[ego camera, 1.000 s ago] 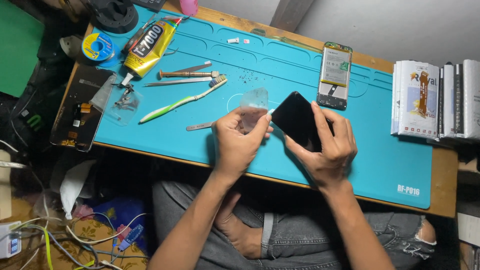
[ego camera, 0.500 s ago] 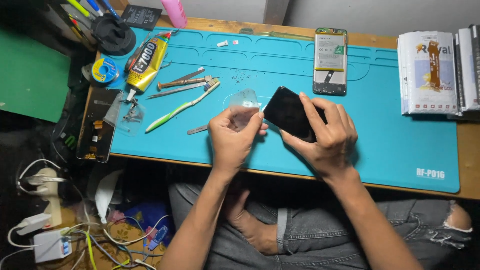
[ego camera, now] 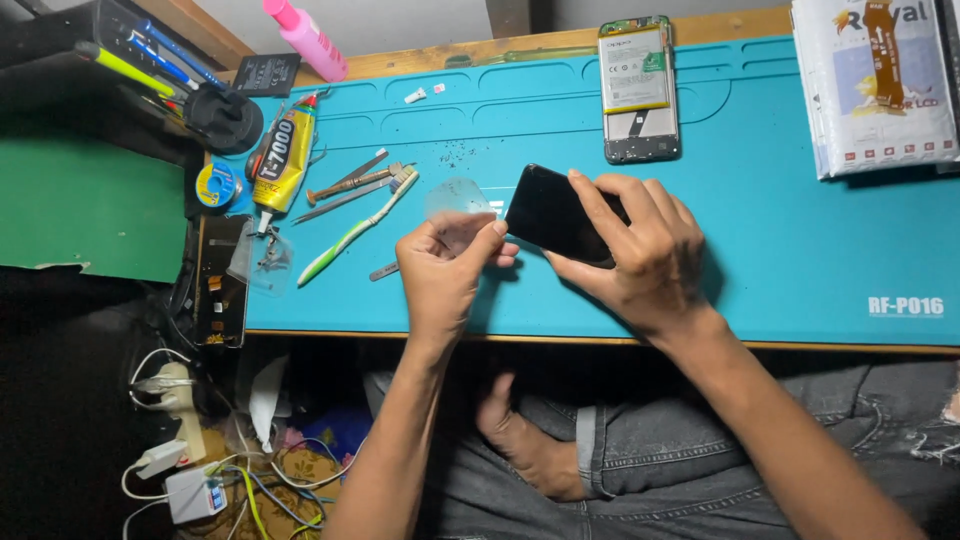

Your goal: Cleaning a mobile phone frame with a brush and applying a screen protector to the device.

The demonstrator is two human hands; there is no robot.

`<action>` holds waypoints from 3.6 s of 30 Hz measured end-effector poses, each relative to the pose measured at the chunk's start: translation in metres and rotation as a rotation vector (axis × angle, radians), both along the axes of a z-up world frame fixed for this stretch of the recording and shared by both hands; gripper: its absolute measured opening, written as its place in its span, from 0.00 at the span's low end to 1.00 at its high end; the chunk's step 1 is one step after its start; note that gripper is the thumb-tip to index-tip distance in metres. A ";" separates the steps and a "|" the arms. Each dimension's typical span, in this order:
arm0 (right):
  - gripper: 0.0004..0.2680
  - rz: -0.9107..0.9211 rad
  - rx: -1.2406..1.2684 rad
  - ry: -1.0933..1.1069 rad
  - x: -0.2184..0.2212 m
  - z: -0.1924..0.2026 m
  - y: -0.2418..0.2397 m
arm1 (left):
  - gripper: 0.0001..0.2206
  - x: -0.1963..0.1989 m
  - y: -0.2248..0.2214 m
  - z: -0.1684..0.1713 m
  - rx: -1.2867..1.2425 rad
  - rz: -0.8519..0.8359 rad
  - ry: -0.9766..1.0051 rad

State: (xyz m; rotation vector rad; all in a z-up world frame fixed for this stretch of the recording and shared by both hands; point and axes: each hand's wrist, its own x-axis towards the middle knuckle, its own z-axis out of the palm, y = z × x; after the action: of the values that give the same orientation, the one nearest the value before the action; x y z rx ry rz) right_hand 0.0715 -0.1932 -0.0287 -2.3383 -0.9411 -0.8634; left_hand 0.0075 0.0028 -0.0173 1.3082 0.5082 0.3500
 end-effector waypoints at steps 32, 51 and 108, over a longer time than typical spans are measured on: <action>0.27 0.142 -0.010 0.136 -0.001 0.000 -0.002 | 0.06 -0.026 0.008 0.009 0.064 -0.058 -0.027; 0.25 0.181 -0.129 0.127 -0.003 0.009 -0.002 | 0.04 -0.032 0.011 0.016 0.106 -0.069 -0.019; 0.26 0.185 -0.194 0.242 -0.003 0.014 0.003 | 0.04 -0.036 0.007 0.031 0.397 -0.031 0.192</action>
State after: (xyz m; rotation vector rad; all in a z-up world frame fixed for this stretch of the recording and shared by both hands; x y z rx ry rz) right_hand 0.0688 -0.1903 -0.0143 -2.3997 -1.1562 -0.4213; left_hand -0.0281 0.0102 0.0136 1.7444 0.5986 0.3107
